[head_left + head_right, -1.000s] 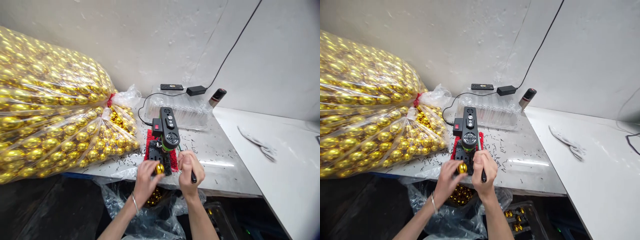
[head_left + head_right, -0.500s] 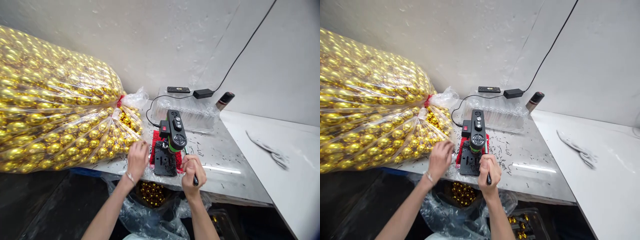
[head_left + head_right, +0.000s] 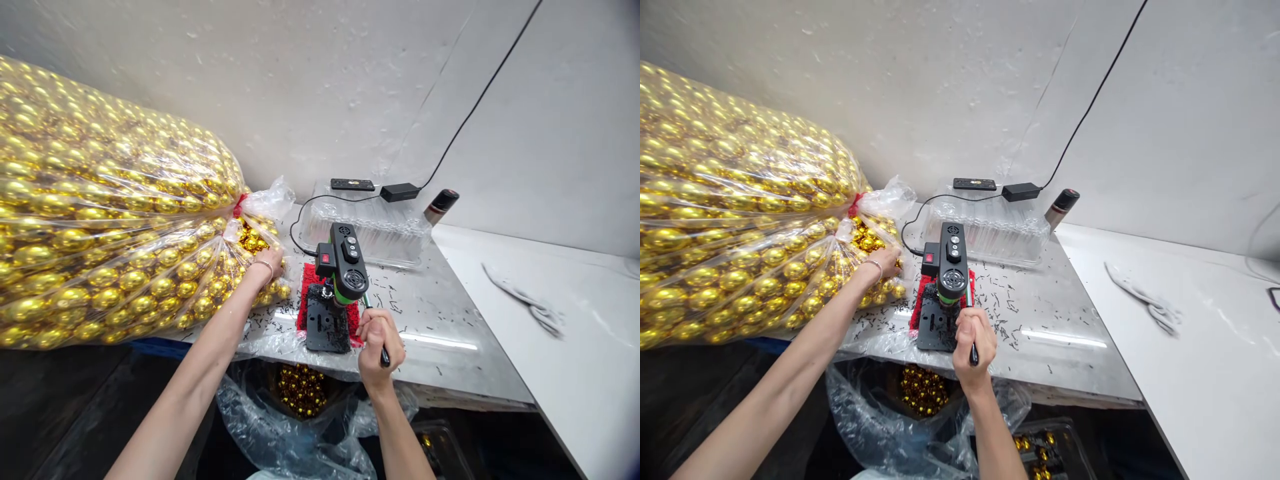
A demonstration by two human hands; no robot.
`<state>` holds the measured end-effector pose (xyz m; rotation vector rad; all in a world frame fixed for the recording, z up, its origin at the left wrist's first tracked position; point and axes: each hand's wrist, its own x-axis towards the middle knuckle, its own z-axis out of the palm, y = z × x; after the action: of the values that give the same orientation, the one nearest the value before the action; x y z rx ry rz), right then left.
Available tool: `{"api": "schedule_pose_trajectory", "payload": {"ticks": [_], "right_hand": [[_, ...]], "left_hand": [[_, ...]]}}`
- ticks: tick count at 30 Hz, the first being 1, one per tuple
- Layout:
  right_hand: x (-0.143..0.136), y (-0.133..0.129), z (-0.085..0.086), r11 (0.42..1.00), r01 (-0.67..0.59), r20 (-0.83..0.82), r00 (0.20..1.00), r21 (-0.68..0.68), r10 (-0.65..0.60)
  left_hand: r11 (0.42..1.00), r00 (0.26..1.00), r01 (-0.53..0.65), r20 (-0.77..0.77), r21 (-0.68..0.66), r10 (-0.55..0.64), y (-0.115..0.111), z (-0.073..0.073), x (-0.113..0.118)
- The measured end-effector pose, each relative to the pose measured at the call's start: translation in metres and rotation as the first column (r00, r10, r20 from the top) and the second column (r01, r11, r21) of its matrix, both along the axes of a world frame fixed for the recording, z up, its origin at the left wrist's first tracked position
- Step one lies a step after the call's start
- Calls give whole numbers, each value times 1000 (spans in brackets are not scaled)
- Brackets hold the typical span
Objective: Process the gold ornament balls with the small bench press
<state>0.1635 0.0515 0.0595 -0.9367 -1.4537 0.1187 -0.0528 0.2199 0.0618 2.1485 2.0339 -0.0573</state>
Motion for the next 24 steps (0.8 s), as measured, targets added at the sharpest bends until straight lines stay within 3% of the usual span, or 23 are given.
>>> {"api": "schedule_pose_trajectory", "payload": {"ticks": [9, 13, 15, 16, 17, 18, 19, 21, 22, 24], "right_hand": [[1, 1, 1, 999, -22, 36, 999, 34, 20], [0, 1, 1, 999, -17, 25, 1000, 36, 16], [-1, 1, 2, 999, -18, 27, 999, 36, 17], [-1, 0, 2, 999, -20, 31, 999, 34, 19], [-1, 0, 2, 999, -22, 34, 999, 32, 21], [-1, 0, 2, 999, -24, 36, 999, 31, 23], [-1, 0, 2, 999, -26, 35, 999, 31, 25], [-1, 0, 1, 999, -28, 30, 999, 38, 27], [-1, 0, 1, 999, -29, 28, 999, 40, 28], [0, 1, 0, 999, -27, 27, 999, 40, 25]], "left_hand": [[996, 991, -83, 105, 21, 81, -3, -6, 4], [995, 977, -83, 199, 54, 71, -5, 3, -8], [992, 946, -87, 318, 94, 53, -12, 10, -15], [989, 892, -109, 449, 103, 51, -19, 14, -17], [987, 786, -138, 615, 88, 55, -27, 17, -19], [986, 618, -163, 783, 43, 69, -38, 20, -21], [985, 404, -168, 909, -30, 97, -51, 22, -21], [976, 17, -107, 981, -191, 194, -78, 22, -17], [965, -114, -57, 962, -257, 249, -91, 21, -13], [934, -270, 31, 897, -356, 351, -113, 14, -2]]}}
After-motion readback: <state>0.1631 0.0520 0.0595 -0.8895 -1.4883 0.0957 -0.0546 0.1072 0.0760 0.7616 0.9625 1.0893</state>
